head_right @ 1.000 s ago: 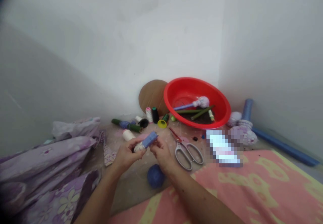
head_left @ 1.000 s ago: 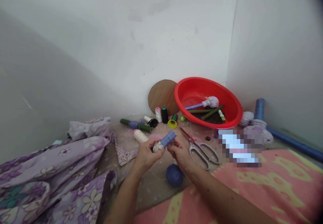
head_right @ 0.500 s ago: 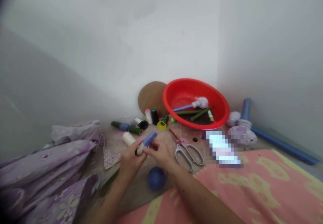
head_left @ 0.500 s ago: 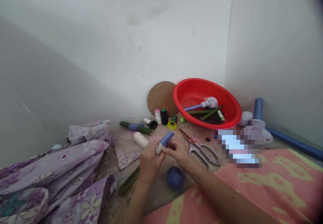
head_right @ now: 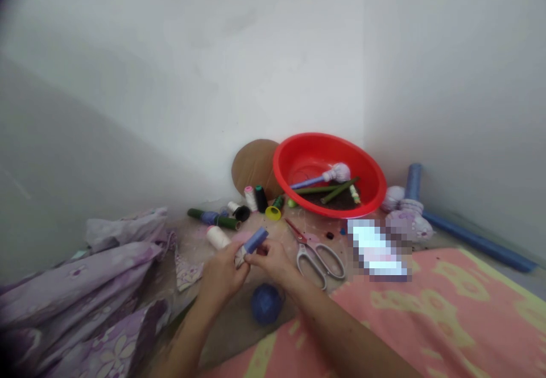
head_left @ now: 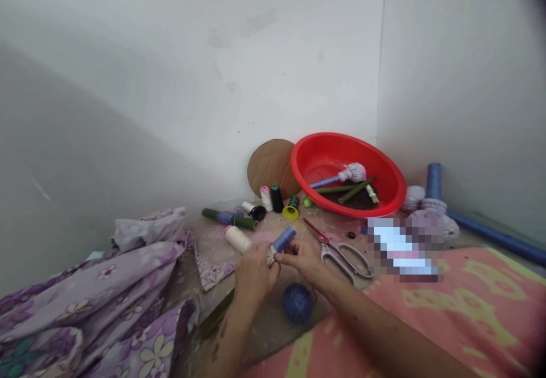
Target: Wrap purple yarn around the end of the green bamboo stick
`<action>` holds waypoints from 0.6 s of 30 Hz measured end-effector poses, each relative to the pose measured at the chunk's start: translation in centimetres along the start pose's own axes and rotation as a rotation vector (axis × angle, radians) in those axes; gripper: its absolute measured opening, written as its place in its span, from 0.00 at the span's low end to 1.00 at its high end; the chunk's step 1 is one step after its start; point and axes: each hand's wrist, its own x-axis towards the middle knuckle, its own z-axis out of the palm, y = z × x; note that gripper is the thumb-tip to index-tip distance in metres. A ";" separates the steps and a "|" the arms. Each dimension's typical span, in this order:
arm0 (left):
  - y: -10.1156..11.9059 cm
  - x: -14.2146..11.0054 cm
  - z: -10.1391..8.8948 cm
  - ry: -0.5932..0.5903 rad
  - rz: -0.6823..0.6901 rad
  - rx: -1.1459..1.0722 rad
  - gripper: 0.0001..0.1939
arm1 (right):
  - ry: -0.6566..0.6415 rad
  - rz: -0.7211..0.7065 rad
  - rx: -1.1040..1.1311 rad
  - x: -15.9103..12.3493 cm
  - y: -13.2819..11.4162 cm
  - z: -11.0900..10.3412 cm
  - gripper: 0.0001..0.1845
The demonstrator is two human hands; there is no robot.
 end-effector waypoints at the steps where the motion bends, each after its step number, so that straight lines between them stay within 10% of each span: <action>1: 0.0 0.1 -0.4 -0.031 -0.013 0.020 0.14 | -0.008 -0.005 0.001 -0.1 -0.1 0.1 0.11; 18: -1.4 0.7 -1.5 -0.297 -0.048 -0.066 0.10 | -0.104 -0.060 -0.031 -0.7 -0.2 1.2 0.10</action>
